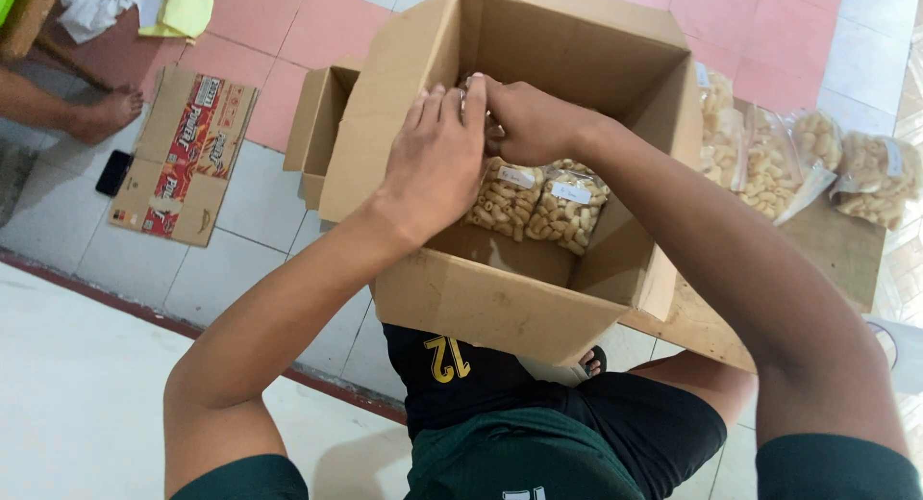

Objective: The person repeatedly picks up sealed plastic bags of ring-shaped snacks from a table, places them into a cardboard box, and arranges them in rows. The person also handles the bags to adjust their position and orientation within the box.

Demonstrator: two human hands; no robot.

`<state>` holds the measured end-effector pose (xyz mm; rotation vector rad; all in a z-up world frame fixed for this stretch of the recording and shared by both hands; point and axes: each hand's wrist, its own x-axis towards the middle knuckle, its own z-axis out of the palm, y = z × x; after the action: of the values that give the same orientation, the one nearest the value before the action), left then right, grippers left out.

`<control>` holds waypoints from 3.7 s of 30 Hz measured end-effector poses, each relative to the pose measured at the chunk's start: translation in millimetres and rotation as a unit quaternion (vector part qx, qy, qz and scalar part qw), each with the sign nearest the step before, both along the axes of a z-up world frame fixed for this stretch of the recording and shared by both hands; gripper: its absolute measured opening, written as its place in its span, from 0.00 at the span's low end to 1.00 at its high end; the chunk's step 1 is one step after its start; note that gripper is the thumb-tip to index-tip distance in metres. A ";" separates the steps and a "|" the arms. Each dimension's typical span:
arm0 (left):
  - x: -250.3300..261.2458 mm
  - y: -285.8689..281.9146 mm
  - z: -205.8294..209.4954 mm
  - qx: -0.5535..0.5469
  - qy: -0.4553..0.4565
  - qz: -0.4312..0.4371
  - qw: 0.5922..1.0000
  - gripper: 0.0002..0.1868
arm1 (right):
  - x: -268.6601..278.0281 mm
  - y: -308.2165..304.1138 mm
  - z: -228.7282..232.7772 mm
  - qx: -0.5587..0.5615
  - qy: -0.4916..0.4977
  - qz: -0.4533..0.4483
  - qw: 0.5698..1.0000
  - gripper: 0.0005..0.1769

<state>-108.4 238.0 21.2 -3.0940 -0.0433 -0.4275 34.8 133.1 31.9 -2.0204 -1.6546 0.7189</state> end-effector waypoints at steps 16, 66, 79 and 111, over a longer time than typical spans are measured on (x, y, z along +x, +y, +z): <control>-21.5 -18.4 27.2 0.243 0.316 -0.002 0.917 0.20 | -11.8 38.7 -94.3 -0.112 -0.261 0.047 0.958 0.14; 0.2 1.0 -32.9 0.033 0.486 -0.081 0.870 0.23 | -22.1 -47.5 -101.2 -0.360 -0.437 -0.018 0.824 0.12; 5.0 -16.9 25.0 -0.031 0.374 -0.196 0.906 0.29 | 13.2 -142.2 80.1 -0.223 -0.354 -0.179 0.890 0.34; 110.3 -216.3 -77.8 0.119 0.258 -0.398 0.872 0.15 | -22.0 -313.5 -133.6 0.171 -0.018 -0.716 0.677 0.34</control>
<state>1.8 21.6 -56.6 -2.7124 1.2021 0.3918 12.8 -180.3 -101.6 -2.2010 0.1715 -0.2325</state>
